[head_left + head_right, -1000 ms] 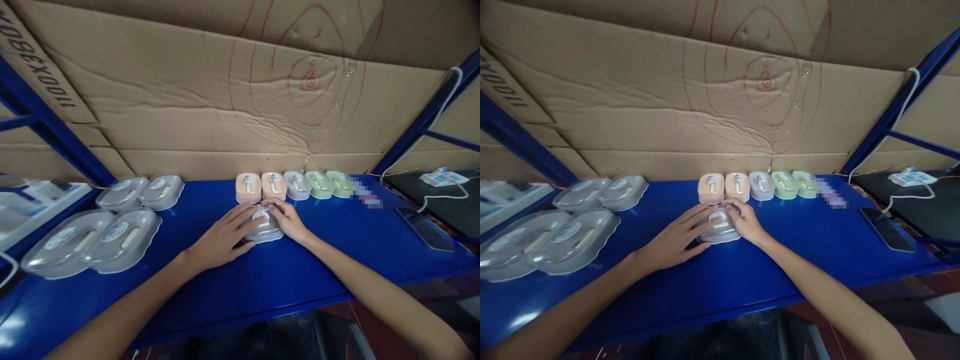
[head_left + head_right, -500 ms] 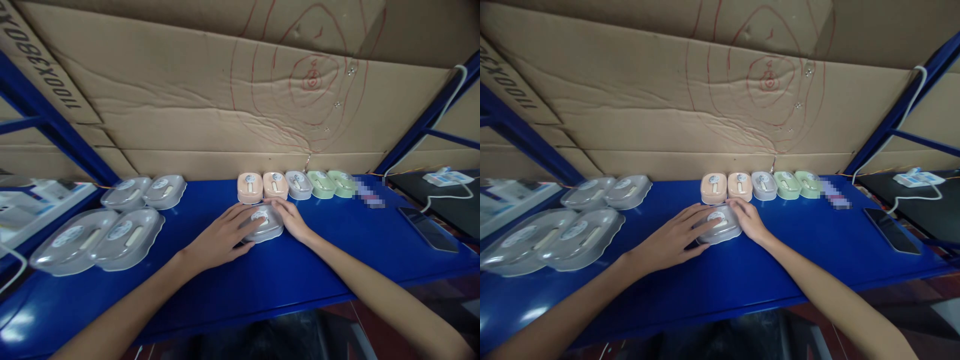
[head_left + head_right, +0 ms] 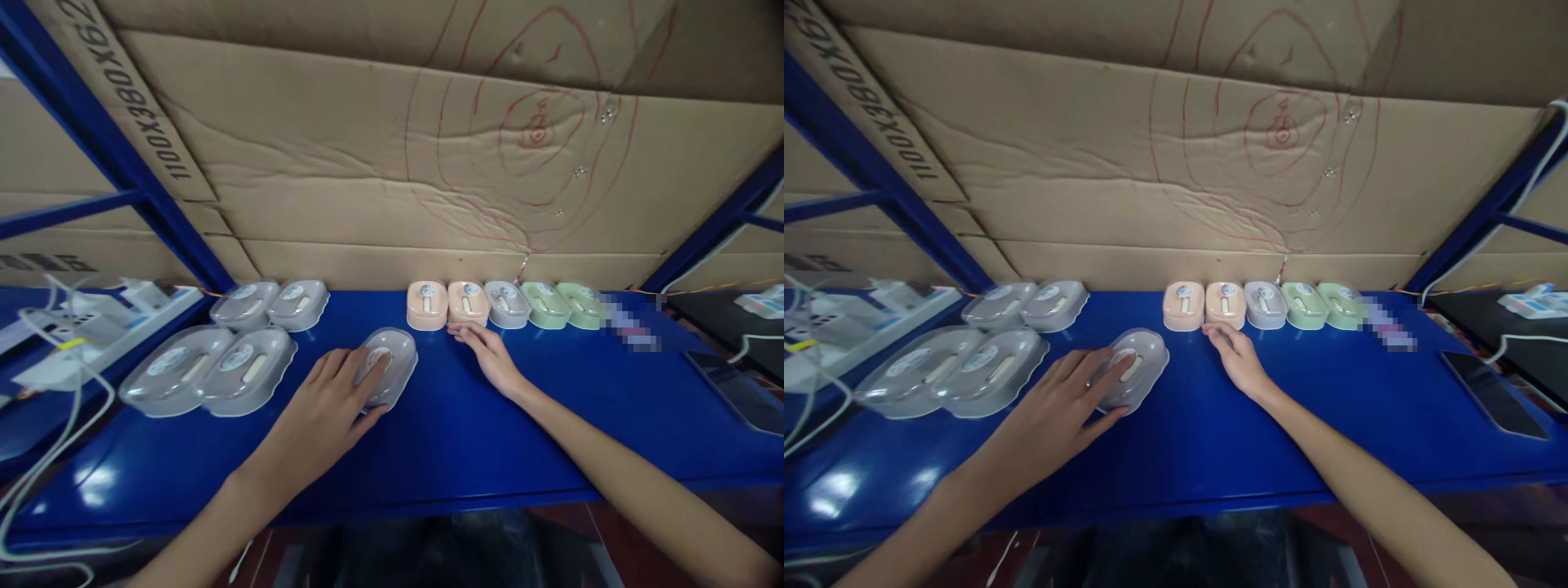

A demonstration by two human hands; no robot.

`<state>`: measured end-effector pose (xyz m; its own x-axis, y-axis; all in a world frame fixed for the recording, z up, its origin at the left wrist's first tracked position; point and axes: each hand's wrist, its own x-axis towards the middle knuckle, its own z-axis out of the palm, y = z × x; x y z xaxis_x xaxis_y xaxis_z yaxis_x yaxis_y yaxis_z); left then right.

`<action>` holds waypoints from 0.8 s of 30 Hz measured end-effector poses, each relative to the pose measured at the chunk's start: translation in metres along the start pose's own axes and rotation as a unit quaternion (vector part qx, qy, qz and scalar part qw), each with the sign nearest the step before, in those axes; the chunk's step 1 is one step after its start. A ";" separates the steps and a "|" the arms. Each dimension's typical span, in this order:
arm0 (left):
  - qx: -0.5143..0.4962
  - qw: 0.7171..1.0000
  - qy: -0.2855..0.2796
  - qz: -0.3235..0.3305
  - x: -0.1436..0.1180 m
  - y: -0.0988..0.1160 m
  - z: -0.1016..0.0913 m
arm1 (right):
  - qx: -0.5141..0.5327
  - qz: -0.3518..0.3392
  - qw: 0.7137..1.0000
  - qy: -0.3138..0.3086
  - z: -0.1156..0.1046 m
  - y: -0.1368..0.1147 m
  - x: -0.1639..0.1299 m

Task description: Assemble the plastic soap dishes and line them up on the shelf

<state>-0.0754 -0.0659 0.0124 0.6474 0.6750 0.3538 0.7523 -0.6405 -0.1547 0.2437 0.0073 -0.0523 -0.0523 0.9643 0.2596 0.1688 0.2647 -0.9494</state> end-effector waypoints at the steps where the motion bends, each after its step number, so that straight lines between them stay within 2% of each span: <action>1: 0.007 1.000 0.002 -0.008 -0.004 -0.004 -0.001 | -0.001 -0.001 1.000 -0.002 0.000 0.000 0.000; 7: 0.077 0.995 0.010 -0.061 -0.025 -0.029 -0.001 | -0.009 -0.007 1.000 -0.003 0.000 0.001 0.000; 13: 0.103 0.989 0.000 -0.101 -0.037 -0.046 -0.001 | -0.014 -0.007 1.000 -0.003 -0.001 0.002 0.000; 24: 0.144 0.978 -0.006 -0.152 -0.038 -0.044 -0.001 | -0.032 -0.011 0.999 -0.009 -0.001 0.000 -0.001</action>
<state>-0.1336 -0.0640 0.0066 0.3885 0.8235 0.4135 0.9123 -0.2807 -0.2981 0.2443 0.0058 -0.0522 -0.0734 0.9584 0.2759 0.2293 0.2855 -0.9306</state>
